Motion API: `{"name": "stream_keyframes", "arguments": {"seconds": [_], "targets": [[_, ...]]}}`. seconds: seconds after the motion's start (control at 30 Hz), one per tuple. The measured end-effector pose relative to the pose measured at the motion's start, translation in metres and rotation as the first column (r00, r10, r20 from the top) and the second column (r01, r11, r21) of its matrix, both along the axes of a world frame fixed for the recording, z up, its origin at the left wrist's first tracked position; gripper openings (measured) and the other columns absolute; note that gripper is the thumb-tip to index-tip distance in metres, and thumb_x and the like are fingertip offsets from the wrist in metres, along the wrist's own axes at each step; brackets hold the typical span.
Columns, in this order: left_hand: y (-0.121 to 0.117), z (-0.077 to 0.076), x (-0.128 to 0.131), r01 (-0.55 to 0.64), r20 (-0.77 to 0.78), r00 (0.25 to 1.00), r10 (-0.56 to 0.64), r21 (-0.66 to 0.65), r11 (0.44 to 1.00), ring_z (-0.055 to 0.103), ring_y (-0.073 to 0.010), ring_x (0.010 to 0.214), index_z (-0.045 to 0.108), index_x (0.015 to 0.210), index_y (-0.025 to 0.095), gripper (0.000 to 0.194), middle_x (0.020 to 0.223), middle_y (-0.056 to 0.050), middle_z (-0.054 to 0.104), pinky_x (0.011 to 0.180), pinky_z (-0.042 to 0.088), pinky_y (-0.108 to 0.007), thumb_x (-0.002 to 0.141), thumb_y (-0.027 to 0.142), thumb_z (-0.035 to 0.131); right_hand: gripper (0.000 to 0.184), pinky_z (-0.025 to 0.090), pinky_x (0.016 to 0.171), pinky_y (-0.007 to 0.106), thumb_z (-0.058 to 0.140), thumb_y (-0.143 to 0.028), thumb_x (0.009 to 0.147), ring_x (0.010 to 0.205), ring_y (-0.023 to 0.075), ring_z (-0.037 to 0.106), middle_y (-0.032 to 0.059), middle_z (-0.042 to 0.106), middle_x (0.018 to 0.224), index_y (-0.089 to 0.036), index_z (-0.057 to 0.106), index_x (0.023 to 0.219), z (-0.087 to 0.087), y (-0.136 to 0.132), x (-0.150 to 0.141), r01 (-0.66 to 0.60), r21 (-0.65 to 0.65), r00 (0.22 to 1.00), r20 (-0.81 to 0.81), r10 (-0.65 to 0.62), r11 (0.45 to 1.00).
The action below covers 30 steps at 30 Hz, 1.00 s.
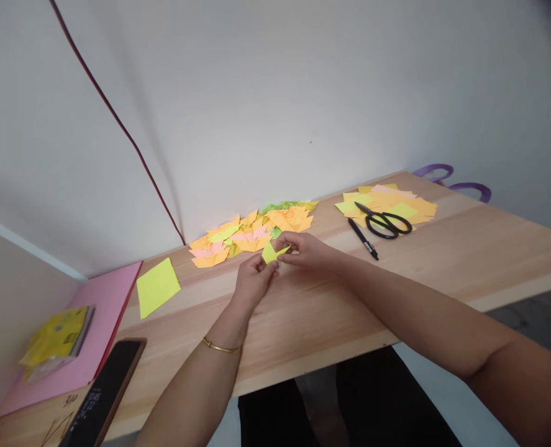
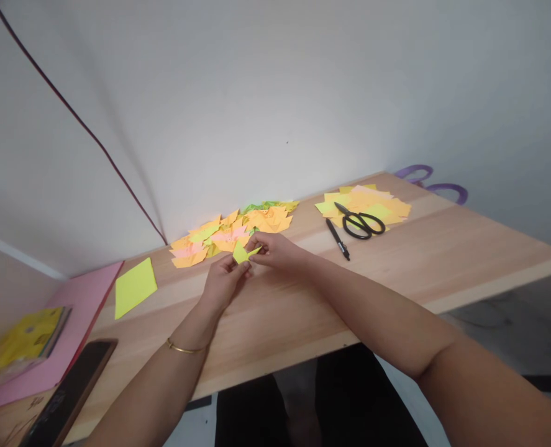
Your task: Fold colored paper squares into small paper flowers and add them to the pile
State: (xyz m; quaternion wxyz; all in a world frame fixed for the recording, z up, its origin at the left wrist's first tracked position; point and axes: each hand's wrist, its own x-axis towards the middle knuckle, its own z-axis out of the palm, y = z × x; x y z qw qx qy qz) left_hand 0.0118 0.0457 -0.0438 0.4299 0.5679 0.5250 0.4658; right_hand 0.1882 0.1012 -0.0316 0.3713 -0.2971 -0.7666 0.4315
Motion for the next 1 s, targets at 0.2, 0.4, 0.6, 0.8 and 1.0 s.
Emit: {"name": "stream_keyframes", "arguments": {"seconds": [0.2,0.4,0.6,0.8,1.0], "targets": [[0.000,0.001,0.001,0.023,0.030,0.999,-0.023,-0.005,1.000,0.053,-0.0123,0.057,0.065,0.080,0.016,0.022,0.063,-0.001,0.062,0.057,0.040,-0.023,0.070,0.036,0.065,0.019,0.044,0.063,0.023,0.059,-0.030,0.074,0.071,0.0122,0.058,0.0021,0.065,0.087,-0.019,0.063,0.088,0.005,-0.004,0.002,-0.078,-0.018,0.996,0.049,0.079,0.997],[-0.002,0.006,0.000,0.026,-0.199,0.980,-0.009,0.081,0.996,0.051,-0.0127,0.061,0.064,0.080,0.016,0.016,0.067,0.000,0.059,0.059,0.038,-0.023,0.071,0.029,0.060,0.012,0.036,0.056,0.020,0.052,-0.015,0.067,0.064,0.0096,0.049,-0.0016,0.060,0.073,-0.017,0.062,0.074,0.009,-0.010,0.002,-0.068,0.078,0.990,0.126,0.058,0.995],[-0.005,0.014,0.001,0.052,-0.378,0.926,-0.013,0.094,0.994,0.044,-0.0111,0.058,0.062,0.075,0.015,0.014,0.062,0.002,0.052,0.056,0.033,-0.023,0.073,0.027,0.055,0.008,0.030,0.053,0.019,0.047,-0.012,0.059,0.060,0.0082,0.042,-0.0037,0.051,0.063,-0.016,0.052,0.062,0.009,-0.007,0.005,-0.055,0.099,0.983,0.179,0.037,0.994],[-0.001,0.015,-0.006,-0.039,-0.339,0.938,0.074,0.107,0.993,0.038,-0.0097,0.053,0.055,0.064,0.016,0.015,0.055,0.004,0.044,0.052,0.028,-0.022,0.070,0.030,0.057,0.008,0.030,0.052,0.021,0.048,-0.019,0.062,0.055,0.0081,0.040,-0.0039,0.049,0.059,-0.017,0.055,0.066,0.020,0.005,0.023,0.105,0.029,0.974,0.196,-0.109,0.994],[0.002,0.010,-0.010,-0.136,-0.160,0.977,0.143,0.051,0.989,0.043,-0.0110,0.054,0.060,0.066,0.016,0.015,0.055,0.003,0.050,0.052,0.031,-0.022,0.064,0.031,0.062,0.011,0.035,0.056,0.023,0.049,-0.024,0.067,0.059,0.0099,0.045,-0.0001,0.054,0.068,-0.016,0.056,0.071,0.030,0.008,0.029,0.237,-0.004,0.970,0.050,-0.236,0.972]]}}
